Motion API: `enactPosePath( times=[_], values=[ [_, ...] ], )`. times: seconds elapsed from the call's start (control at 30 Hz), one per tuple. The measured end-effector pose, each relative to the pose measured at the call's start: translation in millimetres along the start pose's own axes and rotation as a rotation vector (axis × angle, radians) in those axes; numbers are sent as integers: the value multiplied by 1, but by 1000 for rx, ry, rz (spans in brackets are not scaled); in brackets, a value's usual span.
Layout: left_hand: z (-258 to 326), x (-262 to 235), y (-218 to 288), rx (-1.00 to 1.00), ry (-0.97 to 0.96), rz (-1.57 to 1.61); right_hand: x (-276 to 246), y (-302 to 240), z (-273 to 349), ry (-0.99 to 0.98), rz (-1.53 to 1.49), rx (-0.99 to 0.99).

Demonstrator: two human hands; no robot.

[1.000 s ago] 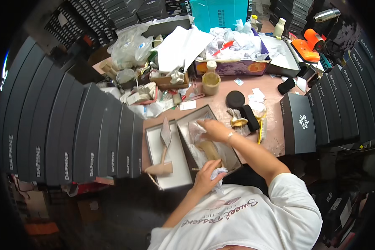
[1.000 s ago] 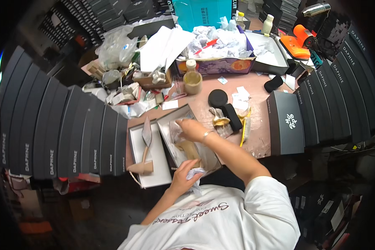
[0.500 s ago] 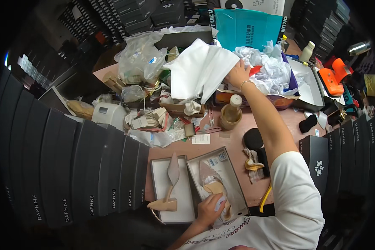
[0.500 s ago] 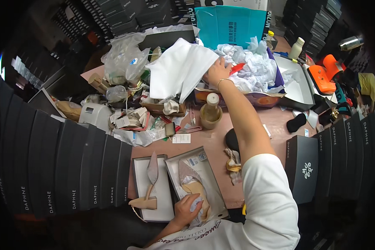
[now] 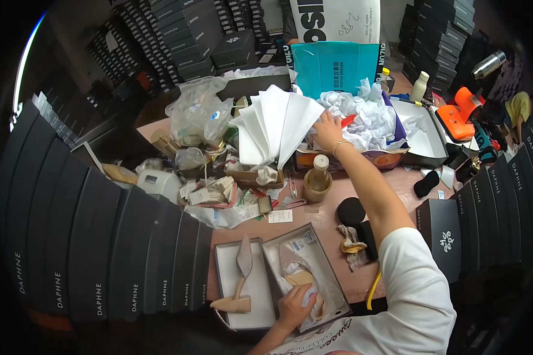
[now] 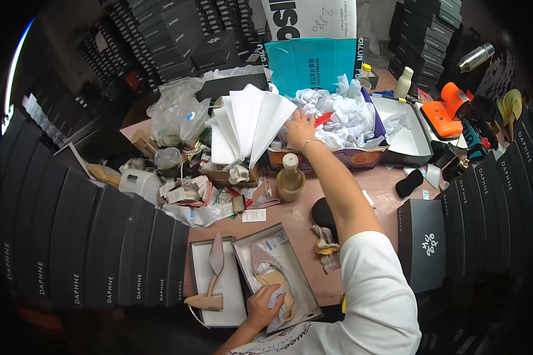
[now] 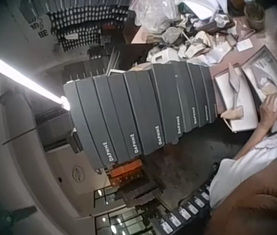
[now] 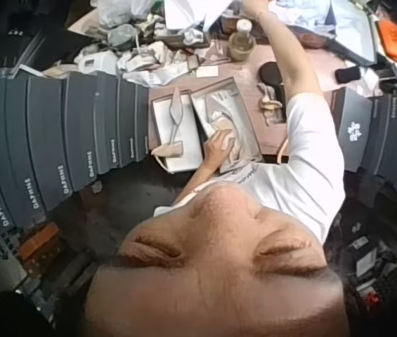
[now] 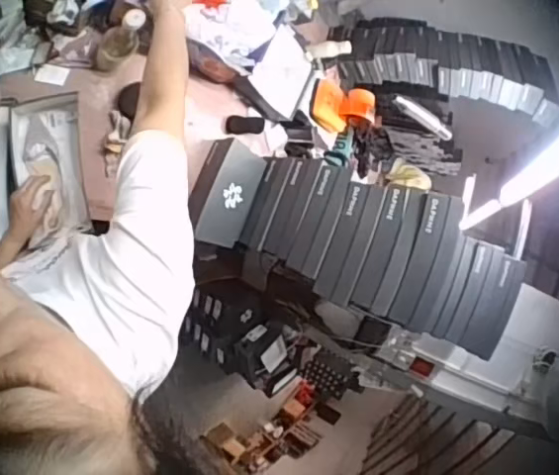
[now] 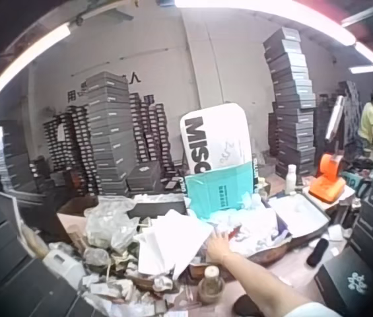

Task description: The recorder is packing high-heeled shoes into boxes, including wrapping them in tissue paper and checking their quality.

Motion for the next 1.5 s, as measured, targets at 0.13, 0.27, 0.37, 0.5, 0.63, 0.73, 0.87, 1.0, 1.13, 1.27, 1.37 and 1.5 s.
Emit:
enactPosePath(
  times=[0.13,0.27,0.37,0.5,0.63,0.73,0.87,1.0,1.13,1.27,1.37,1.5],
  values=[
    [1,3,1,-29,-19,-3,33,-19,-10,9,45,90],
    [3,6,-2,-31,-33,-12,28,-22,-8,-214,7,-91],
    [5,5,-2,-42,-24,3,25,-4,1,-314,-66,-208],
    [1,6,0,-45,-51,-3,16,27,31,-35,-379,-168],
    [0,6,-1,-49,-48,-16,-9,40,42,190,-589,-141],
    [-3,5,2,-41,-51,-24,-1,55,40,198,-614,-126],
    [-3,6,2,-37,-48,-28,11,92,17,168,-753,159],
    [-4,7,1,-58,-60,-14,34,140,-10,254,-533,300],
    [-2,7,-3,-58,-70,-29,47,123,-21,-16,-286,308],
    [0,7,-3,-83,-71,-33,61,114,-24,-171,-115,360],
    [0,6,-1,-81,-61,-36,60,113,-22,-149,-137,361],
    [0,7,-1,-64,-68,-22,35,131,-10,193,-784,462]
  ],
)
Point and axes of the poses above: each hand's wrist, its own z-axis away from the middle knuckle, its own x-axis out of the palm, y = z × x, the point moved 3 cm from there along -z, towards the middle knuckle, and after that the axes turned 8 degrees about z, right-handed, at the moved point
